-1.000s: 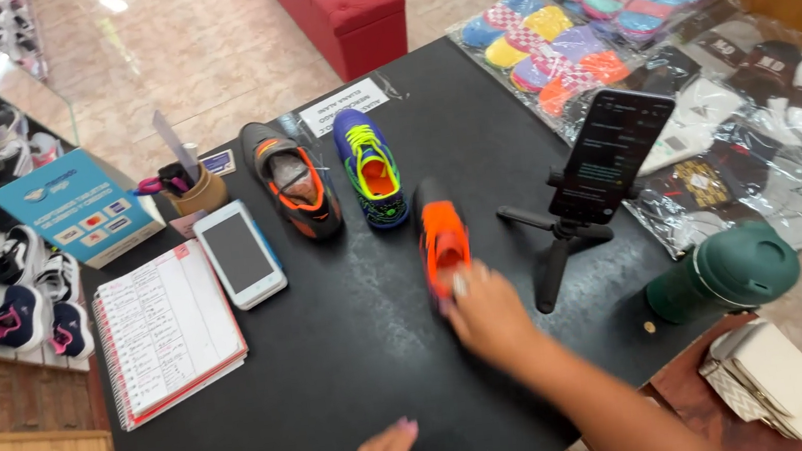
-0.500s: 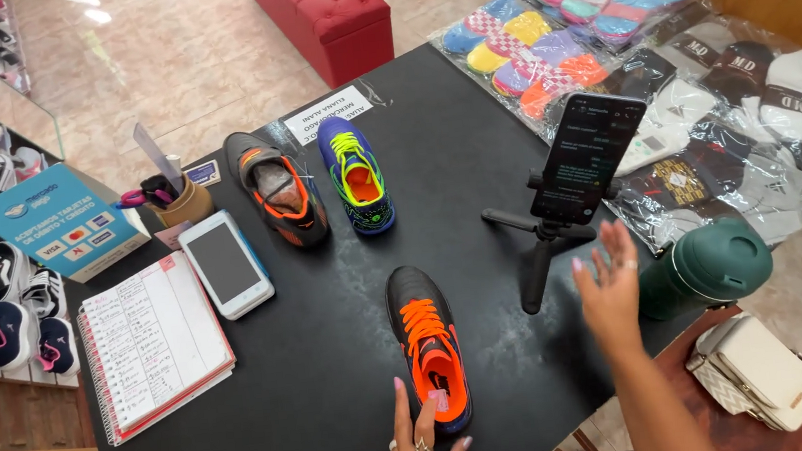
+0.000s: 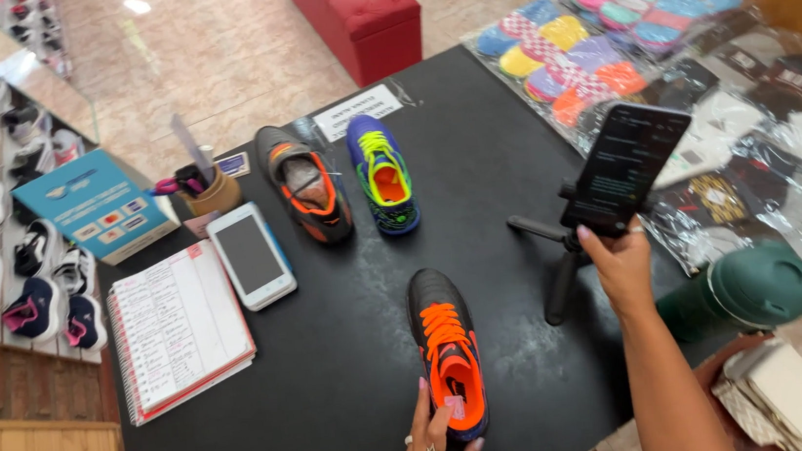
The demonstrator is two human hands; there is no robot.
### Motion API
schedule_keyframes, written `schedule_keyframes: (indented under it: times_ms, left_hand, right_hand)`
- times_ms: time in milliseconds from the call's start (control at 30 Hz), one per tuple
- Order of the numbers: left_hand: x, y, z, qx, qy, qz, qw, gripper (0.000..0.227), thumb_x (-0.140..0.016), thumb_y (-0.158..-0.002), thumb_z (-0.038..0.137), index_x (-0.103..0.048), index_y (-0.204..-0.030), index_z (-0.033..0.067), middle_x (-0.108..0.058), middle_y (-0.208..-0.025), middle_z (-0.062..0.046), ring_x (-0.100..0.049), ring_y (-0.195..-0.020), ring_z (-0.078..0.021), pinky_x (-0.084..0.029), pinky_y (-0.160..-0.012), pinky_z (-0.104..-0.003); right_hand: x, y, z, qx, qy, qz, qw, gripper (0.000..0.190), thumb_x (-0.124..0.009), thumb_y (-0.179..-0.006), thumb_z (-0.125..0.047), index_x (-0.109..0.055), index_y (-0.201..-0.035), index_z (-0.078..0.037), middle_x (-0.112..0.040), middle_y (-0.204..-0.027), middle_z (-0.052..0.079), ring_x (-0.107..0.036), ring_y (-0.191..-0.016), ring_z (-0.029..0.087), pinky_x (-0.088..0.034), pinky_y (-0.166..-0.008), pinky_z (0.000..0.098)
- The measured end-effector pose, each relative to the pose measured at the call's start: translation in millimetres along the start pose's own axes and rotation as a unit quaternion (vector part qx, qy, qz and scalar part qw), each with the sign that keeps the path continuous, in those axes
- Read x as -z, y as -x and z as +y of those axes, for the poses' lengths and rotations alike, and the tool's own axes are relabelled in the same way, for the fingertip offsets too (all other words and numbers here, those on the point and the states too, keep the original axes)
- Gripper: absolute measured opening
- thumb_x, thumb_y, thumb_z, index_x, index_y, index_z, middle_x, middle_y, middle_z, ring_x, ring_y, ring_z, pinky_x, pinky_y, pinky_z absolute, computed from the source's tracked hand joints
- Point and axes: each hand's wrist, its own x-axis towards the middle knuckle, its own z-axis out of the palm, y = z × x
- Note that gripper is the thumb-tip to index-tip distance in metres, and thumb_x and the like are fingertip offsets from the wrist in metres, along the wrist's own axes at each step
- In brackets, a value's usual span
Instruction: The person laces a black and blue sneaker with a long orange lace, threading it through the eyelets and adjusting the tension. They then use pink scissors to trim the excess lace length before continuing to arrange the laces on the shoe.
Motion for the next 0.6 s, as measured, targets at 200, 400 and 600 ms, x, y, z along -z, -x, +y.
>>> schedule_keyframes:
  times_ms: [200,400,600]
  left_hand:
    - [-11,1,-3,0.035,0.031,-0.032,0.998,0.057,-0.088,-0.078,0.040,-0.053,-0.121,0.0280,-0.037,-0.163,-0.010,-0.077,-0.107,-0.0246,-0.064,-0.063,-0.033]
    - [-14,-2,-2,0.028,0.034,0.004,0.999,0.048,-0.089,-0.074,0.033,-0.057,-0.108,0.0247,-0.044,-0.159,-0.010,-0.075,-0.074,-0.0205,-0.060,-0.057,-0.032]
    - [2,-21,-5,-0.008,0.074,-0.042,0.996,0.052,-0.086,-0.084,0.021,-0.050,-0.121,0.0158,-0.030,-0.164,-0.022,-0.070,-0.119,-0.0348,-0.060,-0.077,-0.044]
  right_hand:
    - [-20,19,-19,-0.041,0.250,-0.032,0.967,0.044,-0.083,-0.081,-0.023,-0.072,-0.122,-0.012,-0.070,-0.122,0.005,-0.063,-0.117,0.018,-0.046,-0.104,0.0310]
    - [-22,-11,46,0.044,0.212,0.020,0.976,0.018,-0.078,-0.088,-0.014,-0.074,-0.105,-0.009,-0.067,-0.116,0.008,-0.067,-0.109,0.019,-0.048,-0.108,0.0320]
    - [-51,-70,67,0.194,0.213,-0.021,0.957,0.018,-0.079,-0.089,-0.005,-0.072,-0.105,-0.007,-0.071,-0.106,0.008,-0.067,-0.103,0.020,-0.050,-0.105,0.0356]
